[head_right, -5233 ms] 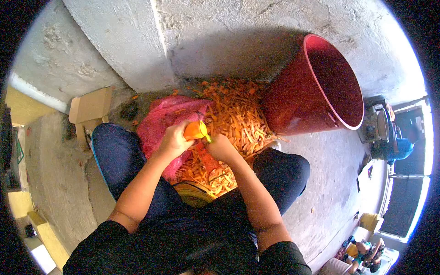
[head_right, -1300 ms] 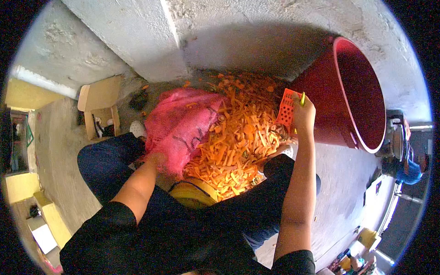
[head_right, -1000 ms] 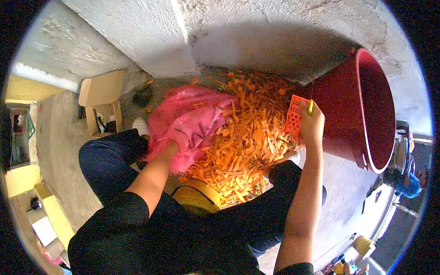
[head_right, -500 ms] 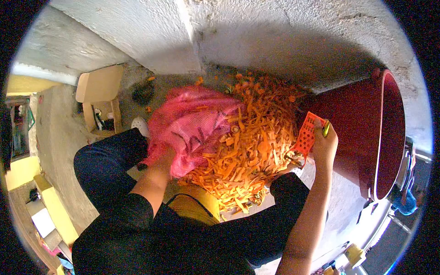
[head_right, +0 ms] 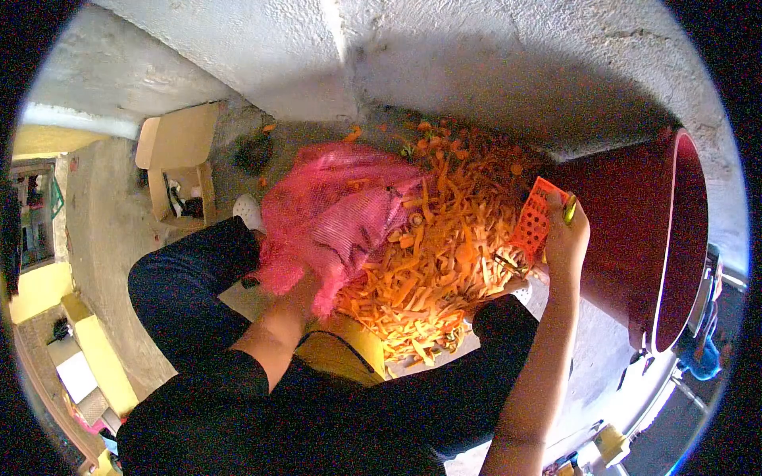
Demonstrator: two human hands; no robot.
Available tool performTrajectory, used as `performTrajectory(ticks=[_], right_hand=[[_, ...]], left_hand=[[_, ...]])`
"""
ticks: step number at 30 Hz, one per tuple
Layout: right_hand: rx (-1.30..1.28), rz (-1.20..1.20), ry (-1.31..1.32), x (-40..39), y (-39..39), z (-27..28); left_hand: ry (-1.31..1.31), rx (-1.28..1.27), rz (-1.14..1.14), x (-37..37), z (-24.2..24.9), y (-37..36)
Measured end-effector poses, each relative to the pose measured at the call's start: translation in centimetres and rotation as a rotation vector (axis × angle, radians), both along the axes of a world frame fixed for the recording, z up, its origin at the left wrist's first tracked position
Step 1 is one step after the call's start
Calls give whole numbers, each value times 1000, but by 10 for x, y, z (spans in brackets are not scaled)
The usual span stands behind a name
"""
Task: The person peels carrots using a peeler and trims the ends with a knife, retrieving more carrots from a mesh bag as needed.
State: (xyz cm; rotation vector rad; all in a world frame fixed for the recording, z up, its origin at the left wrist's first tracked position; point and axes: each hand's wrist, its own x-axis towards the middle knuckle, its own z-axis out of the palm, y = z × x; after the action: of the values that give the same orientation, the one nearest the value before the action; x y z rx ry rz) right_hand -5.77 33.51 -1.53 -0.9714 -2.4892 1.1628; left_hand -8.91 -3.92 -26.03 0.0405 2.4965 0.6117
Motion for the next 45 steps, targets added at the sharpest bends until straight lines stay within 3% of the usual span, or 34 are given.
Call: performTrajectory(ticks=[1, 5, 19, 32, 45], right_hand=[[-95, -26, 39, -1, -7, 2], [-32, 0, 21, -3, -8, -3], [-18, 27, -58, -7, -12, -9], [-83, 51, -111, -5, -6, -12], [-95, 10, -92, -2, -5, -17]], left_hand=[[-20, 44, -16, -5, 0, 14], [-72, 48, -39, -16, -5, 38], [-146, -316, -72, -62, -46, -17], [-188, -388, -109, -64, -64, -28], [-213, -479, -117, -90, -60, -85]])
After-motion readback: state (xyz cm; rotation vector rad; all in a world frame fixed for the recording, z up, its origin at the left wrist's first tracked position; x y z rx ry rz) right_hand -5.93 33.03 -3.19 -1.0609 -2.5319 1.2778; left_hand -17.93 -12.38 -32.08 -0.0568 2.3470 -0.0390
